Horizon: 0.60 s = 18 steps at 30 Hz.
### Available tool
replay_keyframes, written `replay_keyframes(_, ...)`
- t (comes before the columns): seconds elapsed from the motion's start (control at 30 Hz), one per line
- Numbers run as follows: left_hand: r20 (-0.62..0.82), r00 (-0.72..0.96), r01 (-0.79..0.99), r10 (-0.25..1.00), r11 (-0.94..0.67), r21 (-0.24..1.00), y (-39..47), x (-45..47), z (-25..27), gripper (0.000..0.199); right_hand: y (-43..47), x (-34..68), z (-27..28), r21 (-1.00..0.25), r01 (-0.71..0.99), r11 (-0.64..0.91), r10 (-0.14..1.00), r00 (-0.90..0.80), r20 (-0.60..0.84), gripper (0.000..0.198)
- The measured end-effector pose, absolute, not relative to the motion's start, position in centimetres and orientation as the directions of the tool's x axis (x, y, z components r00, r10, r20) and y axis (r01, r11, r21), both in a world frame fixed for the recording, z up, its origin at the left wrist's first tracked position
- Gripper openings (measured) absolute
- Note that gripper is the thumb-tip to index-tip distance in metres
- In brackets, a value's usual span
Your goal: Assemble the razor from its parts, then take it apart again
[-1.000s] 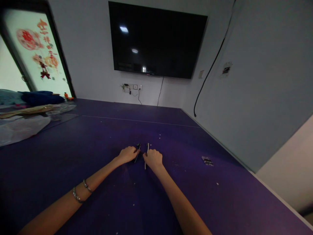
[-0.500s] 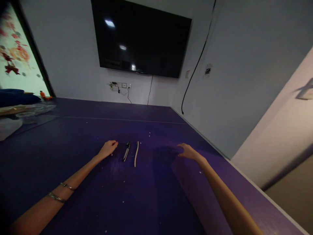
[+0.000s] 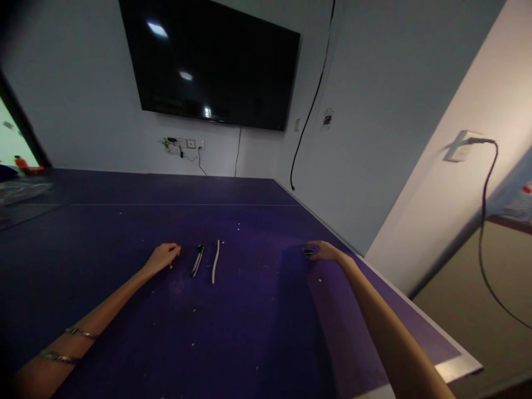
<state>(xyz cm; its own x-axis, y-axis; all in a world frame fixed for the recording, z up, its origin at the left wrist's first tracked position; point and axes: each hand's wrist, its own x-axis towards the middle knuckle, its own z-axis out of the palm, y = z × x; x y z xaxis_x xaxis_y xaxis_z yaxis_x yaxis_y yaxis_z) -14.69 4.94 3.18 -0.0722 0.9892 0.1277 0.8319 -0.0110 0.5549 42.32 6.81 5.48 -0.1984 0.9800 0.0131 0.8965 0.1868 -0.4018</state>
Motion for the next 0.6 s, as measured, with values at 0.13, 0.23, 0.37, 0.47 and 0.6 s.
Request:
replay_keyframes(0.13,0.153,-0.077,0.864,0.985,-0.011,0.504,4.6,-14.5,3.4,0.028,7.2,42.2,5.5,-0.428,0.879,0.211,0.971,-0.239,-0.013,0.056)
replay_keyframes(0.23,0.162,-0.077,0.877,0.984,-0.011,0.481,4.4,-14.3,3.6,0.029,7.3,42.5,5.4,-0.431,0.870,0.238,0.962,-0.273,-0.020,0.053)
replay_keyframes(0.37,0.174,-0.072,0.890,0.982,-0.016,0.455,4.2,-14.0,3.7,0.030,7.6,42.7,5.0,-0.450,0.859,0.243,0.962,-0.271,0.003,0.054)
replay_keyframes(0.47,0.169,-0.072,0.899,0.983,-0.010,0.439,4.0,-13.8,3.8,0.030,7.9,42.0,4.4,-0.487,0.844,0.226,0.971,-0.237,0.040,0.060)
replay_keyframes(0.6,0.164,-0.086,0.906,0.983,0.008,0.423,3.7,-13.6,3.8,0.032,8.4,39.1,4.0,-0.526,0.810,0.260,0.964,-0.244,0.102,0.064)
